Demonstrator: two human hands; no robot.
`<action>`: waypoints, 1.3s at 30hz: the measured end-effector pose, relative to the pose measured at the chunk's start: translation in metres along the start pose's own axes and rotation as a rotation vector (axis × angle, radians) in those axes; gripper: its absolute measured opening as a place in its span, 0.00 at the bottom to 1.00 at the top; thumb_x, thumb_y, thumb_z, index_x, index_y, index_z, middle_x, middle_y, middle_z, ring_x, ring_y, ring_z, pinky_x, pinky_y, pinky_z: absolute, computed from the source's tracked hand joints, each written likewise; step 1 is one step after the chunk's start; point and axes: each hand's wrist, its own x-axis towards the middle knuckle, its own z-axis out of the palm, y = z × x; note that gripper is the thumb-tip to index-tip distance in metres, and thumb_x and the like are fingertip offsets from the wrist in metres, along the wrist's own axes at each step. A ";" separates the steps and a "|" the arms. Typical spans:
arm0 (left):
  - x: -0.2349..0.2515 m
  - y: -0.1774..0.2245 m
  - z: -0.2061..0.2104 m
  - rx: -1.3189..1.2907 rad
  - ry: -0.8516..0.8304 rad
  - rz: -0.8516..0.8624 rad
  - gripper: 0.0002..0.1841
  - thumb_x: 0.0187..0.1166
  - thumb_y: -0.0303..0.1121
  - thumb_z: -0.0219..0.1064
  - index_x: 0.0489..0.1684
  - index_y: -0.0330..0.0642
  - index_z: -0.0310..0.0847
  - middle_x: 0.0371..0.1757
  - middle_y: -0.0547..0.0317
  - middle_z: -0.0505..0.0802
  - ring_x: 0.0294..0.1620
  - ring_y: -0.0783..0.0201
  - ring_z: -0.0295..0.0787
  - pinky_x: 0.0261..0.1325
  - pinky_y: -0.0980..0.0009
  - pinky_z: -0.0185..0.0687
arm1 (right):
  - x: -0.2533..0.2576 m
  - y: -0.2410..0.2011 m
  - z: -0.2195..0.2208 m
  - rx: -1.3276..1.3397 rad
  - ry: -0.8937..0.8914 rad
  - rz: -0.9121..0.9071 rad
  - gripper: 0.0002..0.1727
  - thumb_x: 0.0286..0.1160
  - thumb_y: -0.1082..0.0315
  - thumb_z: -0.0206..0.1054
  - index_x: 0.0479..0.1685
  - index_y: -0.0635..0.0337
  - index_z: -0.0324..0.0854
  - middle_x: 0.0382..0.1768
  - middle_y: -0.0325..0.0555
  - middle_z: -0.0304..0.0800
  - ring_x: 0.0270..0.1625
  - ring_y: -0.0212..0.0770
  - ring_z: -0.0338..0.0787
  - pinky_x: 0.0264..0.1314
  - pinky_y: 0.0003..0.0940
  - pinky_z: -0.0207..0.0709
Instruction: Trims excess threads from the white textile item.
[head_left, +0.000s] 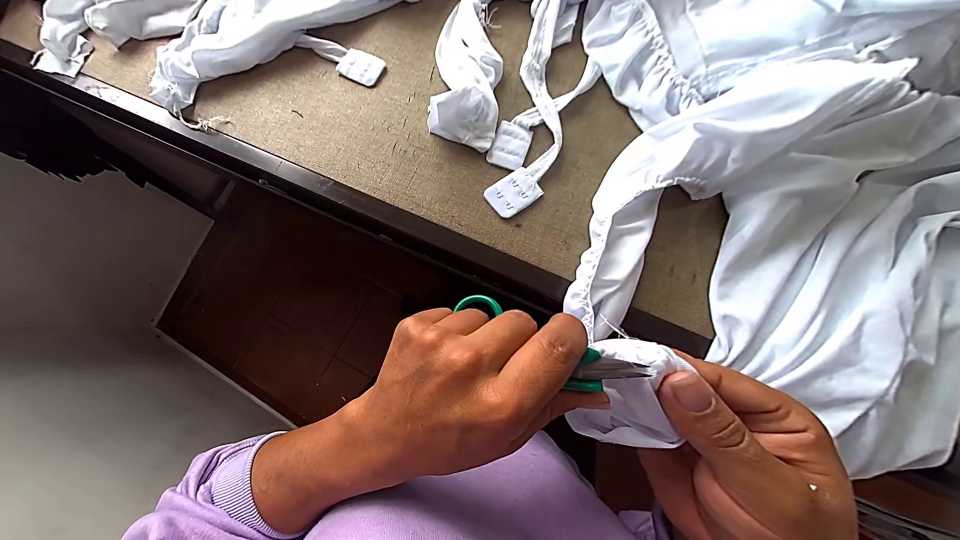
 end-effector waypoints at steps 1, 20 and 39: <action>0.000 0.000 0.000 0.000 -0.002 0.004 0.18 0.84 0.46 0.66 0.46 0.38 0.90 0.22 0.61 0.83 0.21 0.66 0.77 0.22 0.72 0.65 | 0.000 0.001 0.000 0.001 -0.003 -0.001 0.12 0.84 0.57 0.65 0.45 0.47 0.95 0.37 0.27 0.93 0.41 0.21 0.90 0.48 0.16 0.85; 0.001 -0.006 -0.004 -0.176 -0.089 -0.014 0.19 0.84 0.46 0.64 0.49 0.36 0.90 0.24 0.63 0.86 0.24 0.69 0.81 0.23 0.74 0.69 | 0.000 0.004 -0.004 -0.168 -0.019 -0.076 0.11 0.86 0.56 0.63 0.50 0.43 0.92 0.39 0.23 0.91 0.43 0.18 0.89 0.49 0.14 0.83; 0.003 -0.013 -0.008 -0.215 -0.123 0.022 0.20 0.84 0.45 0.63 0.50 0.36 0.91 0.23 0.64 0.85 0.23 0.70 0.80 0.23 0.74 0.67 | -0.001 0.004 -0.003 -0.184 -0.044 -0.062 0.11 0.86 0.56 0.63 0.49 0.43 0.92 0.39 0.23 0.91 0.42 0.18 0.88 0.48 0.13 0.82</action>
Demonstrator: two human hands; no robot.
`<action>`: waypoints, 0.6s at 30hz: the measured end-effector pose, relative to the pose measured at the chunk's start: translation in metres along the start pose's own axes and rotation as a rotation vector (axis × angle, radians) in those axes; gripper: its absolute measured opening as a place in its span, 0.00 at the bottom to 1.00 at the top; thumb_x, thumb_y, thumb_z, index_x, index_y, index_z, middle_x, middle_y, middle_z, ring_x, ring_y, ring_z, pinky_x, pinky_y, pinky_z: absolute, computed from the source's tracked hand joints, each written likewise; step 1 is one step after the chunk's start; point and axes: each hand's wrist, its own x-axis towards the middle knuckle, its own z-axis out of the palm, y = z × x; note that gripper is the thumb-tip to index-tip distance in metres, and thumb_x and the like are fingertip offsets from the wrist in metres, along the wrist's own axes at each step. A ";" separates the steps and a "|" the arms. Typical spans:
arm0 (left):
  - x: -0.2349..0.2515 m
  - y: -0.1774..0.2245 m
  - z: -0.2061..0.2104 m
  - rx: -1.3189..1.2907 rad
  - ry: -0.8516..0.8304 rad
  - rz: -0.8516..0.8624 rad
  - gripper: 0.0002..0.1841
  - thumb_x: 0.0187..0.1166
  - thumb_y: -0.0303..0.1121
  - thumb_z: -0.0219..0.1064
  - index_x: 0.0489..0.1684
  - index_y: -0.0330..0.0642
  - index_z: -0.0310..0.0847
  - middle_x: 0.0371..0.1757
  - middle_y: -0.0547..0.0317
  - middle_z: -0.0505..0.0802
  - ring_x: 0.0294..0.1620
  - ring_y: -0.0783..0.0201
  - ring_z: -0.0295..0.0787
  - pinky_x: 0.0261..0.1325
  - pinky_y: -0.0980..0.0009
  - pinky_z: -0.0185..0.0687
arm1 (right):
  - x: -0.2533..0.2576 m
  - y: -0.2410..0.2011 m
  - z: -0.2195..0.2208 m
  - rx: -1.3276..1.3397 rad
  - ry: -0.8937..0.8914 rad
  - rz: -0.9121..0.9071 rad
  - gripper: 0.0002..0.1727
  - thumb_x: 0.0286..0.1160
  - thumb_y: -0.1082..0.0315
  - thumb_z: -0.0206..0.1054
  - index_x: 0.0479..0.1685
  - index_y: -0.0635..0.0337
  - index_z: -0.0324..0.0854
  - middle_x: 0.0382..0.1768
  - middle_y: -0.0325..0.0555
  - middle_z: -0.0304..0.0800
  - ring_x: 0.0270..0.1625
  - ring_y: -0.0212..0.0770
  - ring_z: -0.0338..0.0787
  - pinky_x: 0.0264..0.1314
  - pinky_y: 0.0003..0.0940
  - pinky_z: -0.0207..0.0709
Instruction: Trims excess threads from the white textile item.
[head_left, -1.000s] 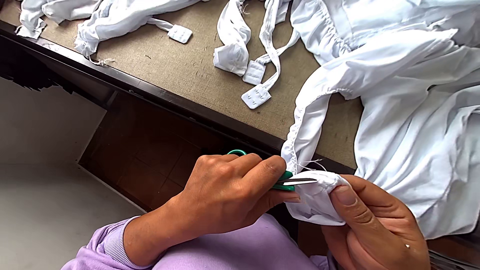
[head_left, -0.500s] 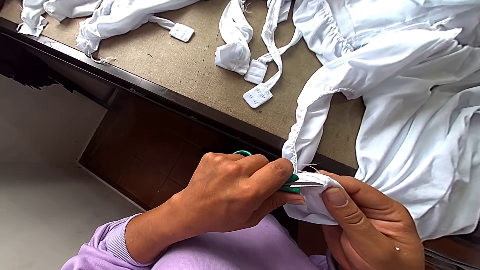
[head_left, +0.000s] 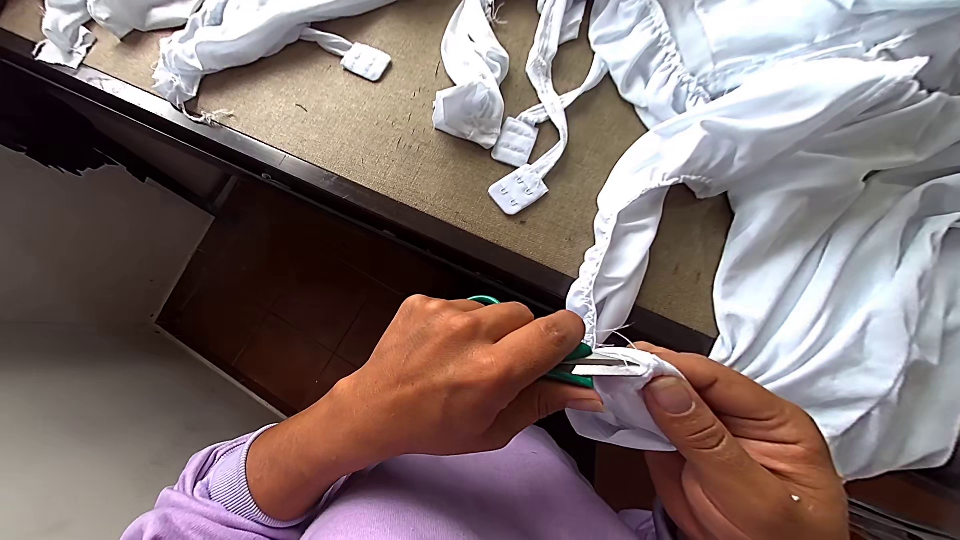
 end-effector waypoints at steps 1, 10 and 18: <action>0.000 0.000 0.001 -0.011 0.005 0.004 0.19 0.84 0.44 0.64 0.48 0.36 0.91 0.23 0.64 0.85 0.23 0.70 0.80 0.23 0.74 0.67 | 0.000 0.000 0.000 0.001 -0.001 0.001 0.11 0.86 0.56 0.63 0.48 0.43 0.92 0.39 0.23 0.91 0.42 0.18 0.88 0.48 0.13 0.82; 0.002 -0.022 0.013 -0.608 0.045 -0.030 0.22 0.87 0.41 0.63 0.50 0.22 0.83 0.33 0.56 0.87 0.33 0.78 0.78 0.36 0.83 0.76 | 0.002 0.001 -0.004 0.132 -0.039 0.032 0.13 0.87 0.57 0.61 0.55 0.43 0.91 0.46 0.25 0.94 0.49 0.20 0.91 0.55 0.16 0.84; 0.011 -0.018 0.029 -0.942 -0.093 -0.053 0.10 0.75 0.25 0.70 0.39 0.21 0.86 0.25 0.55 0.86 0.28 0.75 0.79 0.33 0.81 0.75 | 0.000 -0.001 -0.006 0.250 -0.114 0.034 0.12 0.82 0.56 0.68 0.56 0.44 0.90 0.46 0.27 0.94 0.49 0.22 0.91 0.54 0.18 0.85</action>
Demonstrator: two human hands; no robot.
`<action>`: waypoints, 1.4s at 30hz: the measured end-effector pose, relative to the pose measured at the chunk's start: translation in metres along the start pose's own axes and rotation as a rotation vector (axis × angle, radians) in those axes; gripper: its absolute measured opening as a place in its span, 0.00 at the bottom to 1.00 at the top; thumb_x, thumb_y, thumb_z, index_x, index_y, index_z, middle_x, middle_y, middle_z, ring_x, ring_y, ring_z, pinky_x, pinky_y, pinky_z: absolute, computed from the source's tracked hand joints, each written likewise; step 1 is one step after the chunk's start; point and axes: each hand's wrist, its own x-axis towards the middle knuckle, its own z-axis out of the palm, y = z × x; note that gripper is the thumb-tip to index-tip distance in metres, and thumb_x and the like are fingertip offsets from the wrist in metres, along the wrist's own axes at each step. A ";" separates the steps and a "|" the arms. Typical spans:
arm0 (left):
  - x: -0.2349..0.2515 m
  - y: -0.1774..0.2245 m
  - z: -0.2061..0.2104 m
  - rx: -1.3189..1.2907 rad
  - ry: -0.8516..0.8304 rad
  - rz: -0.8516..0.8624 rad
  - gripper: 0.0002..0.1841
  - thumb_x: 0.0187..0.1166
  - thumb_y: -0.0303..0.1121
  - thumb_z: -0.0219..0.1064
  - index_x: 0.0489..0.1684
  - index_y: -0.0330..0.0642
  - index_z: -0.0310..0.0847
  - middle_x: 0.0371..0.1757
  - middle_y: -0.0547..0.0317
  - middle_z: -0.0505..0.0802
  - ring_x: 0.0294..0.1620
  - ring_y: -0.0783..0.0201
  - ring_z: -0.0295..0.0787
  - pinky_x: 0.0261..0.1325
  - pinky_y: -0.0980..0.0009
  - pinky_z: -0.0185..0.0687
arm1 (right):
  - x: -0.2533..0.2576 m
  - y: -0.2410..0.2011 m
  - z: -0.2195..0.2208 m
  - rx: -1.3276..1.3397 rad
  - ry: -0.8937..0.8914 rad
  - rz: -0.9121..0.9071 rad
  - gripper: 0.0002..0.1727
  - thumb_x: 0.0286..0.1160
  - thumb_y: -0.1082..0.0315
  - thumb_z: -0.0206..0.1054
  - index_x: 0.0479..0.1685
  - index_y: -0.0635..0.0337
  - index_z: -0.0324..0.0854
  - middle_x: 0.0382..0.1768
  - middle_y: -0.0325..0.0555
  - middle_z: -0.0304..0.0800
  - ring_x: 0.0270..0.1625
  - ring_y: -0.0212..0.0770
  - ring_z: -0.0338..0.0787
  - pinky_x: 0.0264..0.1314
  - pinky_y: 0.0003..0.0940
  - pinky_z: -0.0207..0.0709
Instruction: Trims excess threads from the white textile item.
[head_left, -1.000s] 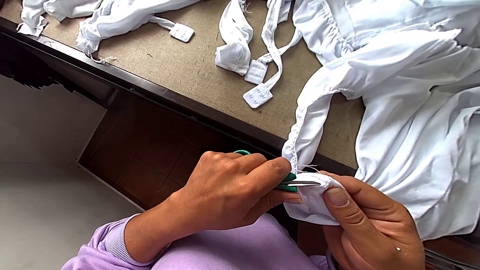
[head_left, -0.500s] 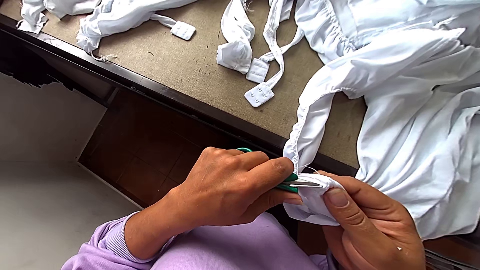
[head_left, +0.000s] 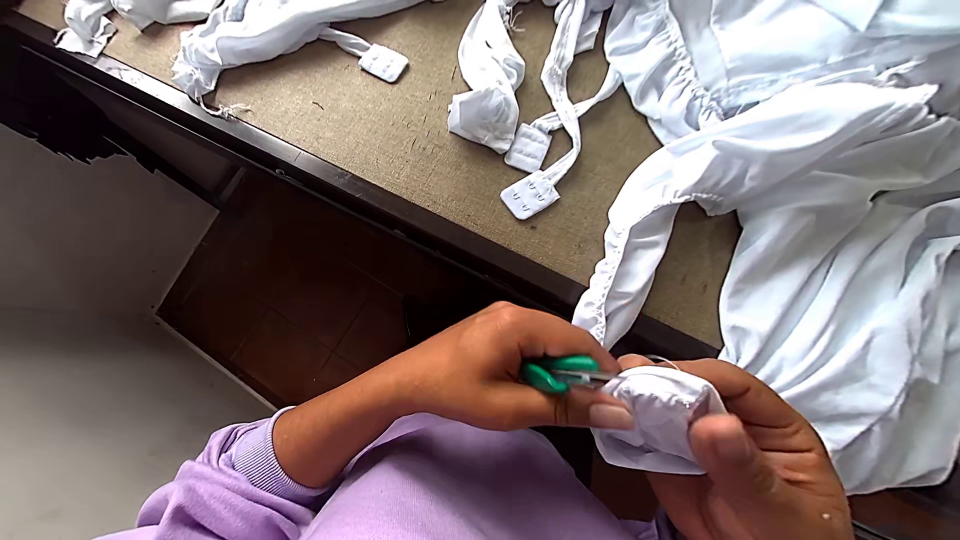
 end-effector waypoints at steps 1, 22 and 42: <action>0.000 -0.002 0.001 0.028 -0.033 0.012 0.08 0.75 0.24 0.70 0.34 0.23 0.87 0.27 0.54 0.87 0.31 0.73 0.81 0.36 0.79 0.76 | 0.000 0.000 0.000 -0.040 0.008 -0.017 0.11 0.78 0.57 0.72 0.55 0.43 0.90 0.44 0.27 0.94 0.47 0.23 0.91 0.52 0.18 0.86; -0.009 0.019 0.022 0.597 0.142 0.324 0.07 0.79 0.28 0.71 0.34 0.35 0.92 0.28 0.55 0.92 0.31 0.67 0.85 0.36 0.72 0.72 | -0.013 0.007 -0.011 -0.746 0.096 -0.649 0.06 0.73 0.74 0.69 0.35 0.52 0.81 0.49 0.32 0.84 0.54 0.29 0.90 0.59 0.27 0.90; -0.017 0.034 -0.008 0.536 0.038 0.028 0.23 0.83 0.47 0.62 0.45 0.30 0.84 0.36 0.59 0.85 0.40 0.70 0.80 0.44 0.76 0.77 | -0.016 0.009 -0.018 -0.651 -0.039 -0.651 0.07 0.75 0.78 0.66 0.39 0.54 0.80 0.66 0.37 0.90 0.70 0.42 0.90 0.72 0.40 0.88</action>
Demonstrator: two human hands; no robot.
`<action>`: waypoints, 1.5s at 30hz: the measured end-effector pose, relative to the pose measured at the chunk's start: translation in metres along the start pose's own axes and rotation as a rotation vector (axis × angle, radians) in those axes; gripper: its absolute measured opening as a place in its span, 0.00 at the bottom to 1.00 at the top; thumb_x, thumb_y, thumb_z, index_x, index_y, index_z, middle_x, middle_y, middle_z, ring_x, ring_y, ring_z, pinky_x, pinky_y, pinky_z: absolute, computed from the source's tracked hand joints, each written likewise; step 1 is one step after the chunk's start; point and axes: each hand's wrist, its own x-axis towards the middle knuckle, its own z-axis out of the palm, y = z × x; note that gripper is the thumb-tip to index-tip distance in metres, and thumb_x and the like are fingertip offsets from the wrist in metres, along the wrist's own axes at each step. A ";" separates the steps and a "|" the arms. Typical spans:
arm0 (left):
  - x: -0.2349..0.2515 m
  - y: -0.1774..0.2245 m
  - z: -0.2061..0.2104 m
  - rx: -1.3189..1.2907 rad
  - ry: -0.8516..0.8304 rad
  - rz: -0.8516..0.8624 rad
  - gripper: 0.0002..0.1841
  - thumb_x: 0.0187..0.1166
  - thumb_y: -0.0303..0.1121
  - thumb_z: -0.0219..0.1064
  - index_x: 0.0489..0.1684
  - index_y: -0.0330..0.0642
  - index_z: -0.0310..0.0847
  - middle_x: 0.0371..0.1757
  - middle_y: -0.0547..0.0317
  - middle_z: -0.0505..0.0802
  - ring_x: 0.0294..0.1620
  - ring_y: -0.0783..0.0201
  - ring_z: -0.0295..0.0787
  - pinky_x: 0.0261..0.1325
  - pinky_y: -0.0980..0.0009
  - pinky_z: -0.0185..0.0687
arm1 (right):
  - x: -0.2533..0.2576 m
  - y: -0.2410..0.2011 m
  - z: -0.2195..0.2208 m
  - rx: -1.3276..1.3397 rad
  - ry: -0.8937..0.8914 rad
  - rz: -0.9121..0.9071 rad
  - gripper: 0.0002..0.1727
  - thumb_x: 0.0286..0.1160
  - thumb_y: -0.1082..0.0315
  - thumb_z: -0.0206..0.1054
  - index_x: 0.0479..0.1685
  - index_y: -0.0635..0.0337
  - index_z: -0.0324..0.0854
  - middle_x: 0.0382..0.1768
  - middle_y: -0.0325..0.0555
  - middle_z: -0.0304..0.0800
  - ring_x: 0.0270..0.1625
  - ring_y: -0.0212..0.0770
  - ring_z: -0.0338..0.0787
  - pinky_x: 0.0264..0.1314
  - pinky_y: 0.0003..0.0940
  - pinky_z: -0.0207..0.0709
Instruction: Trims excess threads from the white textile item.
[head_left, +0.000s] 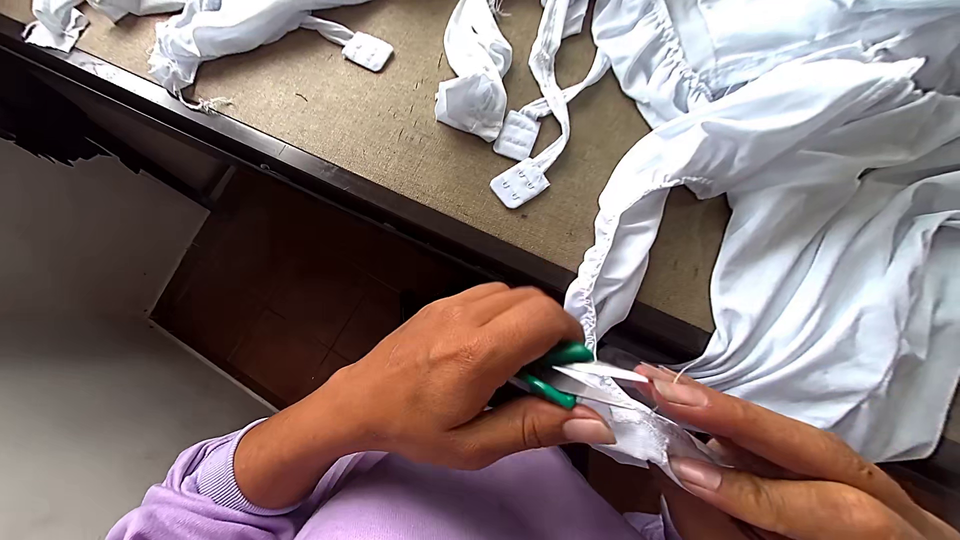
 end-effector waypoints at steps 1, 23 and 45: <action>-0.002 -0.001 -0.001 0.050 -0.045 0.003 0.21 0.83 0.46 0.64 0.45 0.32 0.87 0.33 0.61 0.87 0.38 0.71 0.81 0.42 0.75 0.77 | 0.000 0.000 -0.001 0.002 -0.001 0.003 0.06 0.75 0.78 0.66 0.39 0.54 0.80 0.67 0.37 0.89 0.71 0.42 0.89 0.72 0.40 0.88; -0.003 -0.035 0.037 0.166 -0.071 0.011 0.23 0.69 0.28 0.76 0.66 0.42 0.89 0.33 0.61 0.95 0.31 0.65 0.85 0.38 0.67 0.78 | -0.019 -0.006 -0.010 0.019 -0.066 -0.007 0.06 0.81 0.76 0.62 0.45 0.54 0.80 0.77 0.32 0.80 0.77 0.36 0.83 0.81 0.39 0.78; -0.008 -0.043 -0.008 0.448 0.055 -0.134 0.07 0.76 0.34 0.67 0.43 0.44 0.90 0.33 0.65 0.89 0.31 0.70 0.85 0.33 0.70 0.81 | -0.100 -0.024 -0.055 -0.700 -0.349 0.542 0.21 0.82 0.52 0.68 0.31 0.64 0.84 0.37 0.55 0.96 0.41 0.43 0.96 0.43 0.34 0.87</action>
